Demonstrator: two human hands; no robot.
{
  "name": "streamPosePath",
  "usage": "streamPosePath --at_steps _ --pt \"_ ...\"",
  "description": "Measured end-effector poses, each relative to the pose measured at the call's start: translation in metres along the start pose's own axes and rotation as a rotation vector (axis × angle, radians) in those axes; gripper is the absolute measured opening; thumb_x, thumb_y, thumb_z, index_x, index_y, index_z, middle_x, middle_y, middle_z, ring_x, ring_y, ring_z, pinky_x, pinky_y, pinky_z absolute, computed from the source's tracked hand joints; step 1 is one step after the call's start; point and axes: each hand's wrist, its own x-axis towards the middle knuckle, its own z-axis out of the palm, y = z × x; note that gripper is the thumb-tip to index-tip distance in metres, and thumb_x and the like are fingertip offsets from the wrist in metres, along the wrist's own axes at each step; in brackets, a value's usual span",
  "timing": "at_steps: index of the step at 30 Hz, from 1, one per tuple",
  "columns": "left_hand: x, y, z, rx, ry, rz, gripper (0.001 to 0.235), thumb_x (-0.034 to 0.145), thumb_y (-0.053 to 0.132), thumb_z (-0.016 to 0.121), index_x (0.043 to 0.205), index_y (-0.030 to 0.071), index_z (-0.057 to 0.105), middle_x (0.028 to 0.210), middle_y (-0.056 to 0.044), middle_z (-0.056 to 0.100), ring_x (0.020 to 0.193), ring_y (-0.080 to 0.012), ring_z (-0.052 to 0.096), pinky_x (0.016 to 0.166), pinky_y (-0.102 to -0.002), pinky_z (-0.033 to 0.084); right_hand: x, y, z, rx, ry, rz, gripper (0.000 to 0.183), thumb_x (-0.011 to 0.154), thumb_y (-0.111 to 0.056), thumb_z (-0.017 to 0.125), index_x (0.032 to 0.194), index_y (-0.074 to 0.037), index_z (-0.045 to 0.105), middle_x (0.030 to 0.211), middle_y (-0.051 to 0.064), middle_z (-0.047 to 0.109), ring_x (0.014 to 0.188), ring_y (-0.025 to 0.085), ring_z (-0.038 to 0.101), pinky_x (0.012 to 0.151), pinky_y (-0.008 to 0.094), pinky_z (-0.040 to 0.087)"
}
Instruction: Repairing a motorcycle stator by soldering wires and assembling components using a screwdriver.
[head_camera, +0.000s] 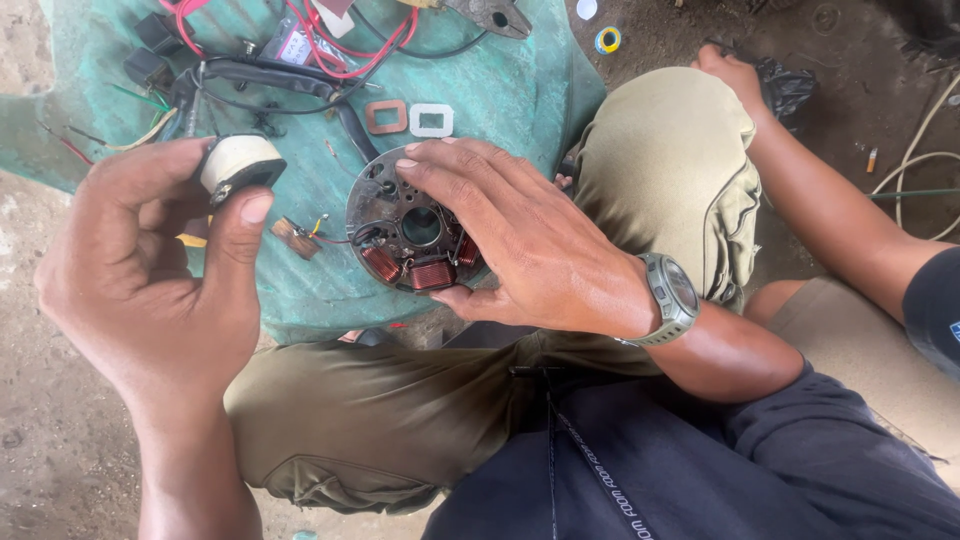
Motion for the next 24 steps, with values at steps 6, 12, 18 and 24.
streamPosePath --at_steps 6,12,18,24 --pt "-0.0017 -0.0028 0.0003 -0.009 -0.002 -0.015 0.028 0.118 -0.001 0.076 0.132 -0.016 0.058 0.12 -0.03 0.065 0.099 -0.034 0.068 0.084 -0.038 0.057 -0.0001 0.0021 0.0003 -0.007 0.008 -0.02 0.092 0.087 -0.025 0.089 0.154 0.0 0.032 0.158 0.021 0.043 0.15 0.039 0.045 0.126 0.05 0.038" --pt "-0.0015 -0.002 0.0009 -0.007 0.0 -0.023 0.028 0.117 0.001 0.075 0.132 -0.016 0.058 0.12 -0.03 0.065 0.1 -0.0336 0.068 0.084 -0.037 0.057 -0.0006 0.0024 0.0 0.0 0.014 -0.029 0.09 0.09 -0.025 0.088 0.155 0.0 0.031 0.158 0.022 0.043 0.15 0.04 0.045 0.126 0.05 0.039" --pt "-0.003 -0.0038 0.0006 0.006 0.005 -0.024 0.028 0.117 0.0 0.077 0.133 -0.016 0.059 0.121 -0.03 0.066 0.098 -0.0331 0.067 0.085 -0.038 0.057 -0.0015 0.0022 0.0014 -0.007 0.022 -0.021 0.091 0.089 -0.025 0.089 0.154 0.0 0.032 0.159 0.021 0.042 0.151 0.04 0.044 0.126 0.05 0.039" --pt "-0.0009 -0.0015 0.0008 0.001 0.0 -0.005 0.027 0.117 -0.002 0.076 0.131 -0.016 0.058 0.121 -0.031 0.066 0.102 -0.0359 0.07 0.086 -0.039 0.059 -0.0007 0.0017 0.0004 -0.01 0.025 -0.025 0.087 0.09 -0.025 0.087 0.154 0.0 0.033 0.158 0.021 0.043 0.151 0.039 0.044 0.126 0.05 0.039"
